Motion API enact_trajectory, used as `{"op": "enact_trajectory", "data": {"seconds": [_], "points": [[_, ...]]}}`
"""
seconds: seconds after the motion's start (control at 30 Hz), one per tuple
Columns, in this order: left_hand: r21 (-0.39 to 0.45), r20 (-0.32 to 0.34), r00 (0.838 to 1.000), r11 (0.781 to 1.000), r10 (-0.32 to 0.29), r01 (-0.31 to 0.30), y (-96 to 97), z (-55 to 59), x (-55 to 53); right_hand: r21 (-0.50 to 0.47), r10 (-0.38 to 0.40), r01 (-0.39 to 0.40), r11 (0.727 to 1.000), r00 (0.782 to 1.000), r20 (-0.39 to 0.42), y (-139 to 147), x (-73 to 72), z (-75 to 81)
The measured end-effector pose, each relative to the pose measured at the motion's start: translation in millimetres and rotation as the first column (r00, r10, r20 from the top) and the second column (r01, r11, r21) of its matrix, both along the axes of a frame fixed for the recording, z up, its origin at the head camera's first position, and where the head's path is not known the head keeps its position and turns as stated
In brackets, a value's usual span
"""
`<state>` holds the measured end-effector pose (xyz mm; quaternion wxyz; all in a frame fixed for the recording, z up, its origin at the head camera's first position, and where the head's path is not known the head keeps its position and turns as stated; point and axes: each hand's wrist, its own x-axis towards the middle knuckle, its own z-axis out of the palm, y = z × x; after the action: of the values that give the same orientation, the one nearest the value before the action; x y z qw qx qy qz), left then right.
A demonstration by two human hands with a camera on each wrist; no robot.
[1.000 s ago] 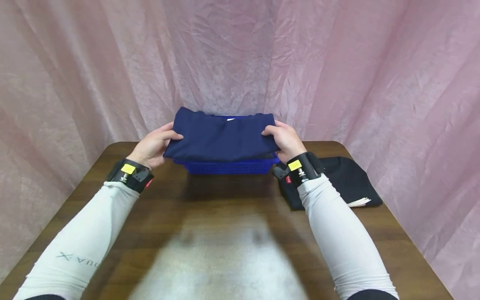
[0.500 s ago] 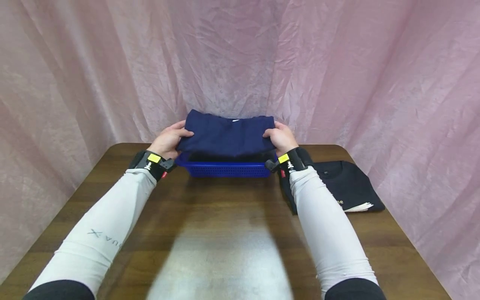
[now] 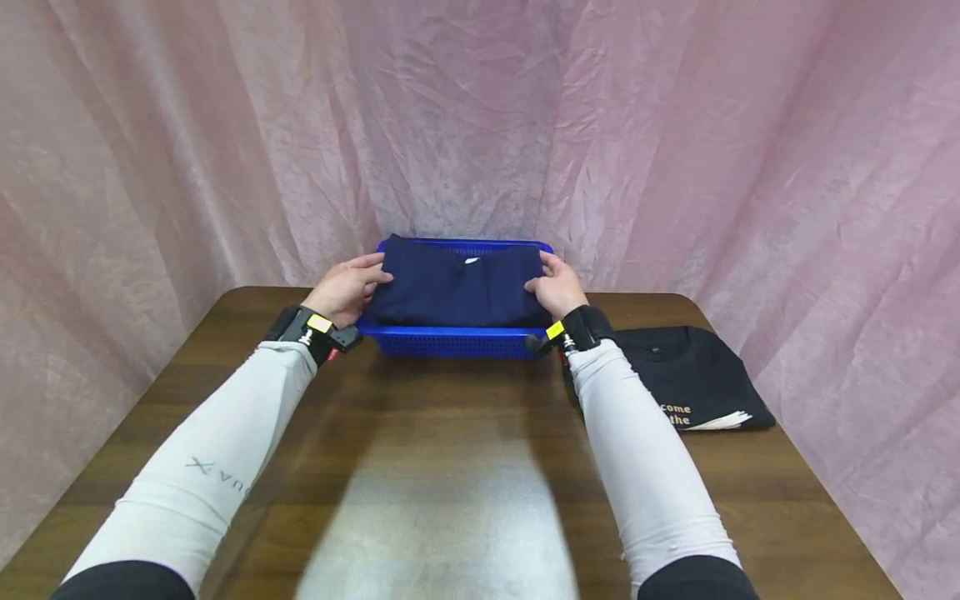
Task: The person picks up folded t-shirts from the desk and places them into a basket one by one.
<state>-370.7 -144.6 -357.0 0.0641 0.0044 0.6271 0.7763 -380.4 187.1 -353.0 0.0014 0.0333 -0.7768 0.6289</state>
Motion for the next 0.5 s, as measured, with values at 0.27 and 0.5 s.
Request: {"op": "enact_trajectory", "data": {"seconds": [0.27, 0.5], "points": [[-0.076, -0.153, 0.984, 0.992, 0.088, -0.1, 5.1, 12.8, 14.3, 0.335, -0.081, 0.17, 0.927, 0.961, -0.264, 17, 8.4, 2.7], [-0.183, -0.226, 0.973, 0.983, -0.052, 0.01, 26.1, 13.3, 33.7, 0.311, -0.042, 0.131, 0.941, 0.96, -0.278, 34, 21.5, 2.4]]}}
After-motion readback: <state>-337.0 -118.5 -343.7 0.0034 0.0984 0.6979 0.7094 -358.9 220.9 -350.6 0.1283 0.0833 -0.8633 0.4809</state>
